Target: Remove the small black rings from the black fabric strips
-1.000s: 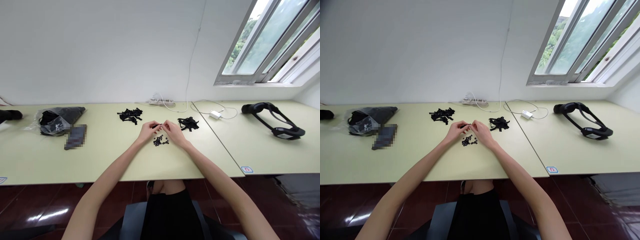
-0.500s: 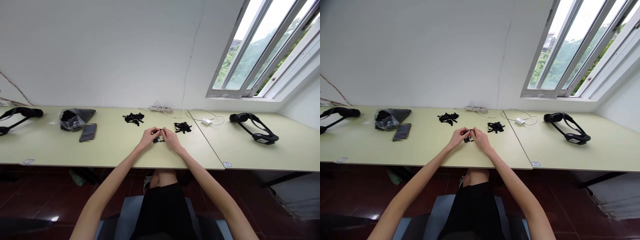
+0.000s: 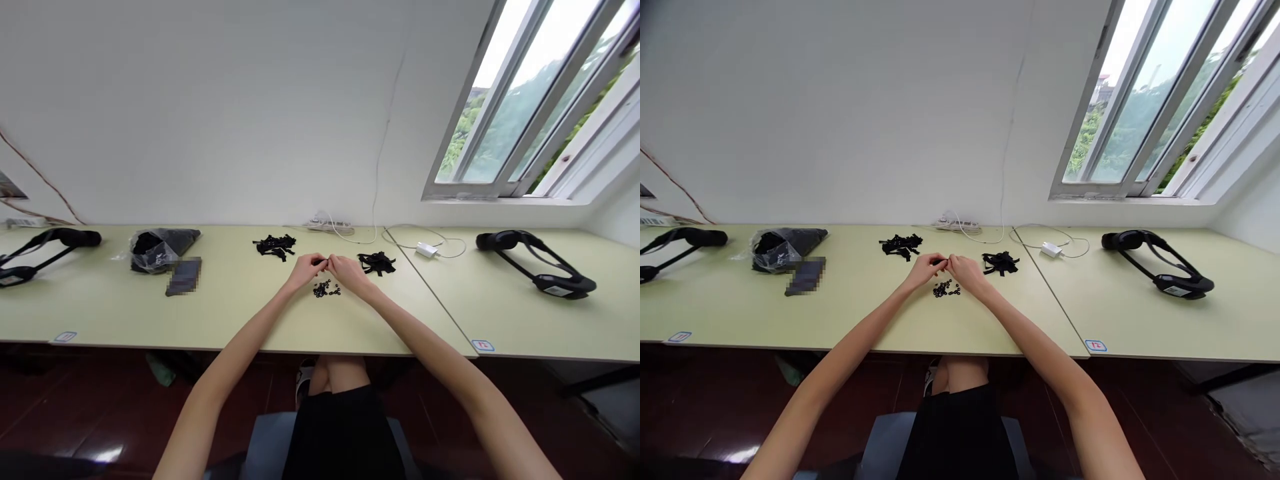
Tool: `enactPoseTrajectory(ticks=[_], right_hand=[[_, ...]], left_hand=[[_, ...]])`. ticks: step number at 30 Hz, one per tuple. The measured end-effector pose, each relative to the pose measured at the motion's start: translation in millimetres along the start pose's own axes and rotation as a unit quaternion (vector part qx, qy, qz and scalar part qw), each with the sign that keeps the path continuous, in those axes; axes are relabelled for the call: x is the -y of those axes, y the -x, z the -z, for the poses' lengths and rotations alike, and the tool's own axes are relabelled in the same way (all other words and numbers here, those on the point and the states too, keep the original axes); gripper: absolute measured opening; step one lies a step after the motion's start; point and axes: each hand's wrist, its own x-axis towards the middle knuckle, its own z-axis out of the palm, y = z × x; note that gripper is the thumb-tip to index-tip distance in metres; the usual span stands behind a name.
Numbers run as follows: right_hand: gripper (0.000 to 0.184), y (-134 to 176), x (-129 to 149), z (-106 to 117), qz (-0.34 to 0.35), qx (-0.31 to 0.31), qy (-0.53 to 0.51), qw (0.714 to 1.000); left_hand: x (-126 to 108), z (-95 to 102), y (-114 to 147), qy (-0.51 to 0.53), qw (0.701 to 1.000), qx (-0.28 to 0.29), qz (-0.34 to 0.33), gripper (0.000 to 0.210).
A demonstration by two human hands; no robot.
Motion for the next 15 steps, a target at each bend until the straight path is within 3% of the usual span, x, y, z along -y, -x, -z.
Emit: enactPoseTrajectory(ticks=[7, 15], right_hand=[[0.027, -1, -15, -10, -0.020, 0.037, -0.018, 0.999], [0.026, 8, -24, -3, -0.012, 0.082, -0.079, 0.993]], left_hand=[[20, -9.0, -5, 0.031, 0.999, 0.028, 0.008, 0.039], [15, -6.8, 4, 0.021, 0.996, 0.082, -0.030, 0.029]])
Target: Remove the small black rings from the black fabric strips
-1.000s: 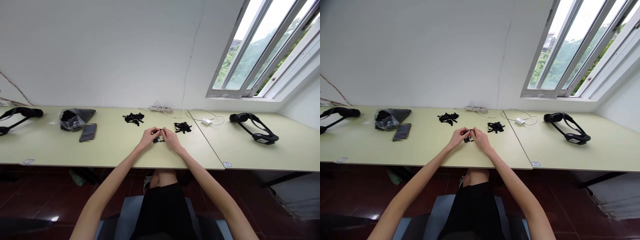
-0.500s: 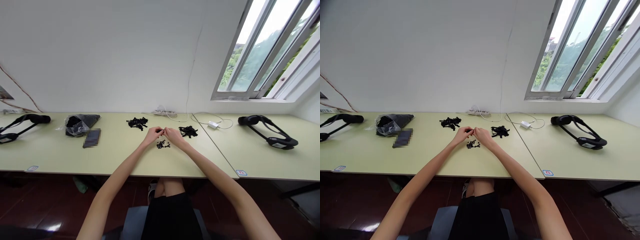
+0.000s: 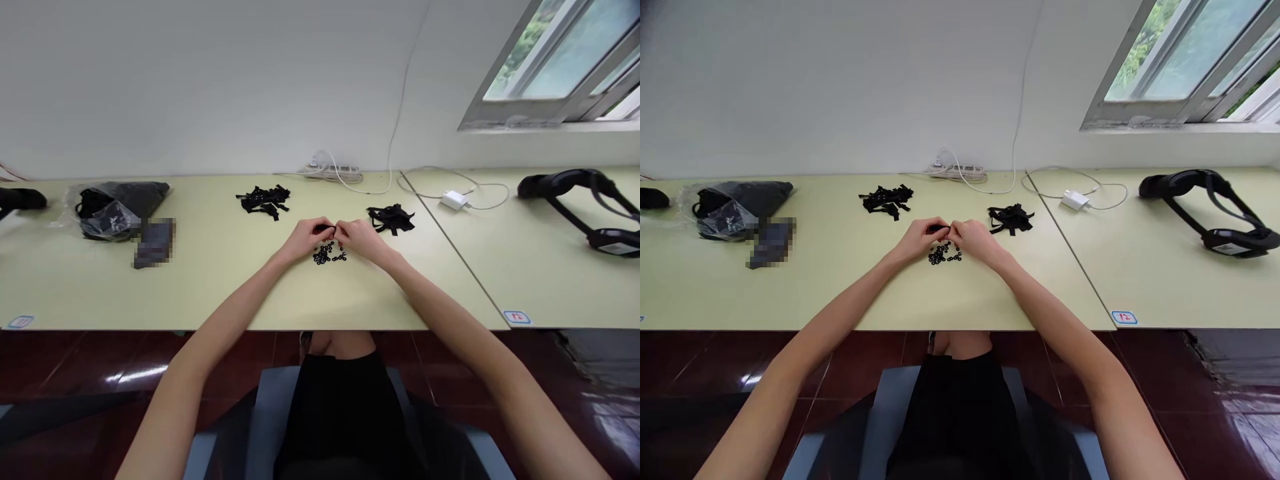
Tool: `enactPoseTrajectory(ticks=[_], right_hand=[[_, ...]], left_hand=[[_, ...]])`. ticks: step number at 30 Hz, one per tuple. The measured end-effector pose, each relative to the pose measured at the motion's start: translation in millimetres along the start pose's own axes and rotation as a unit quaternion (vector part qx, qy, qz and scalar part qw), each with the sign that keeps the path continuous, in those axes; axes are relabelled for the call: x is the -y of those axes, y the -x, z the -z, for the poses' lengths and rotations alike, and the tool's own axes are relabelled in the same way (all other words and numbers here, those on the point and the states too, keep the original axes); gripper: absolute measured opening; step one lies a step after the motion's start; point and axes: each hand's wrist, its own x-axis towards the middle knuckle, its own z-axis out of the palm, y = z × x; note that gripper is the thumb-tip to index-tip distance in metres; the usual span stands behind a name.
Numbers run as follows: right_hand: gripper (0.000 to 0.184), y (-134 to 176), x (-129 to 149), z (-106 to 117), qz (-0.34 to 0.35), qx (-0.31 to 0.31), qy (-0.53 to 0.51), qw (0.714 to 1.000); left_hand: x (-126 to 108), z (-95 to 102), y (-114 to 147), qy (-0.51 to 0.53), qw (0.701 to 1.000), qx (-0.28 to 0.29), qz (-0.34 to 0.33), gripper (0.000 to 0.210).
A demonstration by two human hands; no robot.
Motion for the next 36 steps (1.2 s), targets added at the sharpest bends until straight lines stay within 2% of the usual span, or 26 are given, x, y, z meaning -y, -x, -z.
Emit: enactPoseTrajectory(ticks=[4, 12, 18, 23, 28, 36], right_hand=[[0.027, 7, 2, 5, 0.000, 0.003, -0.075, 0.997], [0.025, 18, 6, 9, 0.013, -0.009, -0.159, 0.987], [0.027, 20, 9, 13, -0.014, 0.015, -0.223, 0.975], [0.026, 22, 11, 17, -0.018, 0.048, -0.236, 0.970], [0.024, 24, 9, 20, -0.014, 0.056, -0.238, 0.970], [0.026, 23, 4, 21, -0.028, 0.086, -0.261, 0.961]], left_hand=[[-5, 2.1, 2, 0.024, 0.999, 0.020, 0.009, 0.026], [-20, 3.9, 9, 0.082, 0.996, 0.036, 0.011, 0.025], [-23, 6.3, 10, 0.108, 0.992, 0.055, 0.034, 0.028], [-22, 7.6, 10, 0.101, 0.991, 0.079, 0.036, 0.029], [-20, 5.1, 7, 0.106, 0.989, 0.095, 0.030, 0.026], [-21, 2.1, 8, 0.117, 0.988, 0.097, 0.032, 0.022]])
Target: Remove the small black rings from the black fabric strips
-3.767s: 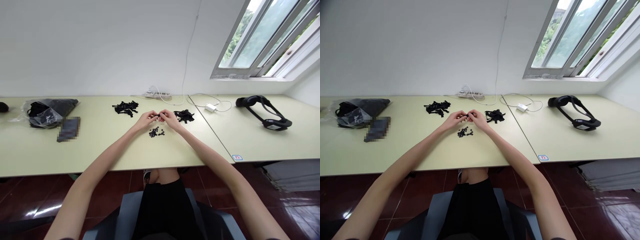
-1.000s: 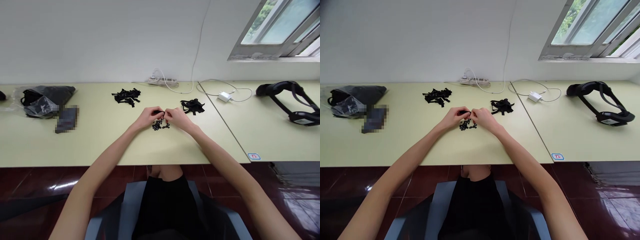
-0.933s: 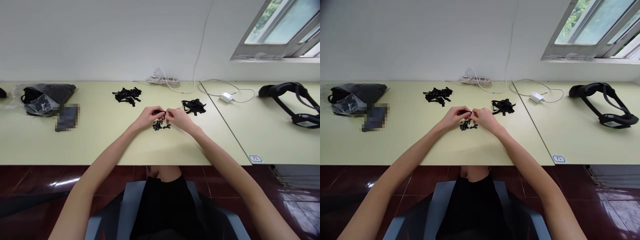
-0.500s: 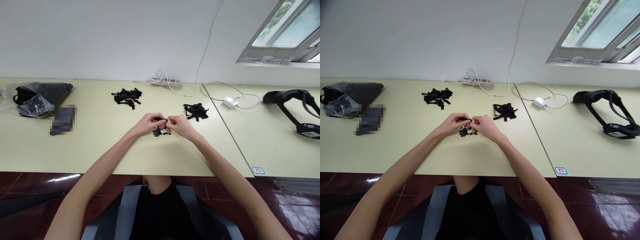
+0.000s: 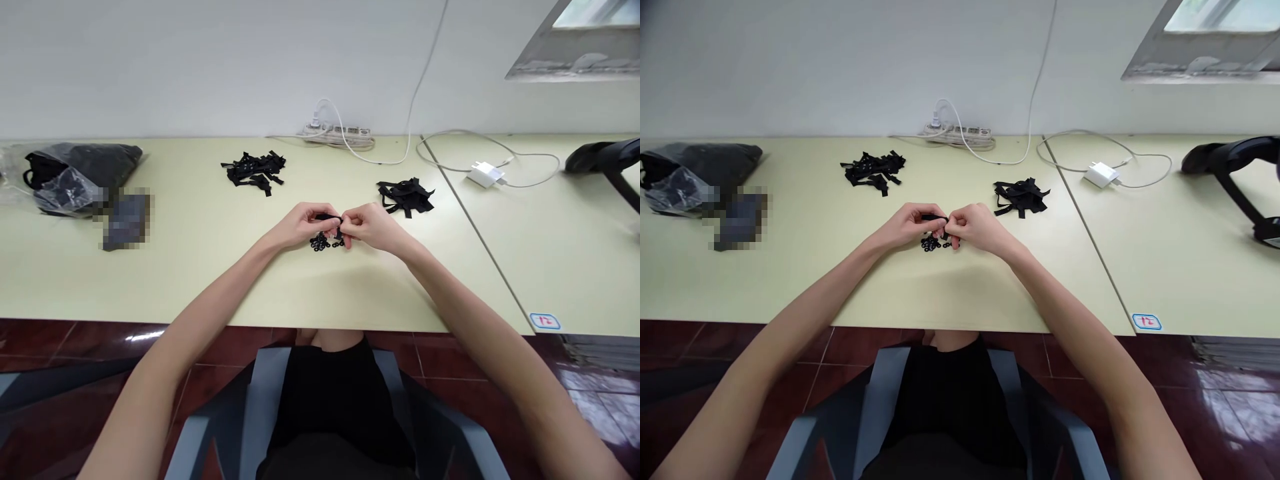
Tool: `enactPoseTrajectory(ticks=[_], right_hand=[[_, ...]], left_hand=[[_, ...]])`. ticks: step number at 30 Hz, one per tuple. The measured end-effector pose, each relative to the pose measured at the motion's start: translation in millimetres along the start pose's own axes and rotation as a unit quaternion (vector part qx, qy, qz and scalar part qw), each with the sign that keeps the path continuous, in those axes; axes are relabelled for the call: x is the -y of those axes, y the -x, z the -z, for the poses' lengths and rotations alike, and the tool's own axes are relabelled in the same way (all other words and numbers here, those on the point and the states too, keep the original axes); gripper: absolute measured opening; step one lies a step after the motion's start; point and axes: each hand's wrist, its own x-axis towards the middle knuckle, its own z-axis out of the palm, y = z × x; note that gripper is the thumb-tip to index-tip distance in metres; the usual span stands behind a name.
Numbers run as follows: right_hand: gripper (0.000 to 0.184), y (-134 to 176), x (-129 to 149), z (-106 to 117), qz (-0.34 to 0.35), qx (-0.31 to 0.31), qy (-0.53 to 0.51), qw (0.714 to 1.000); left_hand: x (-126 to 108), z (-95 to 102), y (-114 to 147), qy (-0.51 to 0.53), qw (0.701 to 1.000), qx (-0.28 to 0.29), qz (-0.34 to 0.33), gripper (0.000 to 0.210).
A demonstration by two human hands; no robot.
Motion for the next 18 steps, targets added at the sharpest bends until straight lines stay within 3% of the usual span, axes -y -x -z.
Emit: enactPoseTrajectory(ticks=[13, 18], right_hand=[[0.028, -2.1, 0.2, -2.4, -0.006, 0.013, -0.020, 1.000], [0.026, -5.9, -4.1, -2.6, -0.018, 0.018, -0.083, 0.996]], left_hand=[[5.4, 3.3, -0.7, -0.010, 1.000, -0.004, 0.011, 0.032], [1.3, 3.0, 0.6, -0.002, 1.000, -0.007, 0.004, 0.035]])
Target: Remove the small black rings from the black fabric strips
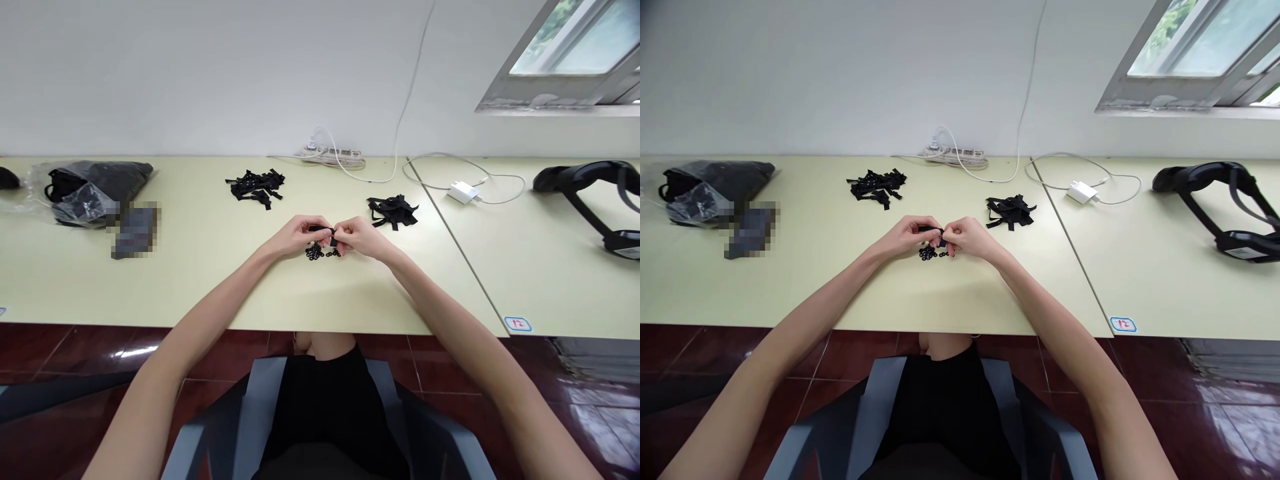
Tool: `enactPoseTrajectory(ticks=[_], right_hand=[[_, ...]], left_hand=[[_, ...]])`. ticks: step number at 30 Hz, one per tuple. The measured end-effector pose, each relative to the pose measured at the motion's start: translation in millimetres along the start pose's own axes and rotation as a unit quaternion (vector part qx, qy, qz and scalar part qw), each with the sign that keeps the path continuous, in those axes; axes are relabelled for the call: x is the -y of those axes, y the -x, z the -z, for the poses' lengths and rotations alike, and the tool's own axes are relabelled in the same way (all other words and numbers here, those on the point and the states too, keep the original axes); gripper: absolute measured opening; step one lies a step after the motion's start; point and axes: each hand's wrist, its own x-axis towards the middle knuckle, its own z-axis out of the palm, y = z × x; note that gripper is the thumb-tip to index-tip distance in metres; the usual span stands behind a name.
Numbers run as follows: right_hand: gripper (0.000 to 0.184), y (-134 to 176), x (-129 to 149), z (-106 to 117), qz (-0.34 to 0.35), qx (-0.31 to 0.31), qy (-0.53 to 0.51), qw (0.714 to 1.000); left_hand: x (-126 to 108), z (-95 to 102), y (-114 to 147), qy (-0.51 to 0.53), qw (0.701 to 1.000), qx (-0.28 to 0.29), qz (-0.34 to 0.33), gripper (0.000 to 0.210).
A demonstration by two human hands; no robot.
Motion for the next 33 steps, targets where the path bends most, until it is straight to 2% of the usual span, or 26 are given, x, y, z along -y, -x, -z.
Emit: enactPoseTrajectory(ticks=[5, 9, 13, 17, 21, 24, 28, 33], right_hand=[[0.028, -1, 3, -2, 0.027, -0.030, -0.005, 0.999], [0.031, -2, 3, 4, 0.032, -0.063, 0.014, 0.997], [0.033, 0, 3, 11, 0.024, -0.107, 0.064, 0.992], [0.031, 3, 5, 10, 0.022, -0.063, 0.102, 0.992], [0.025, 5, 4, 6, 0.012, -0.016, 0.105, 0.994], [0.022, 5, 2, 4, 0.034, -0.012, 0.107, 0.994], [0.032, 4, -2, 2, 0.064, -0.003, 0.125, 0.990], [0.023, 3, -4, 1, 0.081, -0.010, 0.144, 0.986]], left_hand=[[-3, 2.3, 1, 0.025, 0.999, -0.031, 0.002, 0.036], [0, 6.6, 0, 0.004, 0.999, -0.040, 0.001, 0.036], [3, 9.3, -2, -0.020, 0.995, -0.097, 0.007, 0.036], [6, 10.9, -4, -0.019, 0.991, -0.134, 0.008, 0.034], [8, 11.9, -5, -0.024, 0.990, -0.141, 0.006, 0.035], [9, 11.9, -6, -0.022, 0.991, -0.135, 0.006, 0.036], [10, 11.6, -5, -0.018, 0.991, -0.132, 0.005, 0.034], [11, 11.8, -5, -0.022, 0.992, -0.127, 0.007, 0.032]])
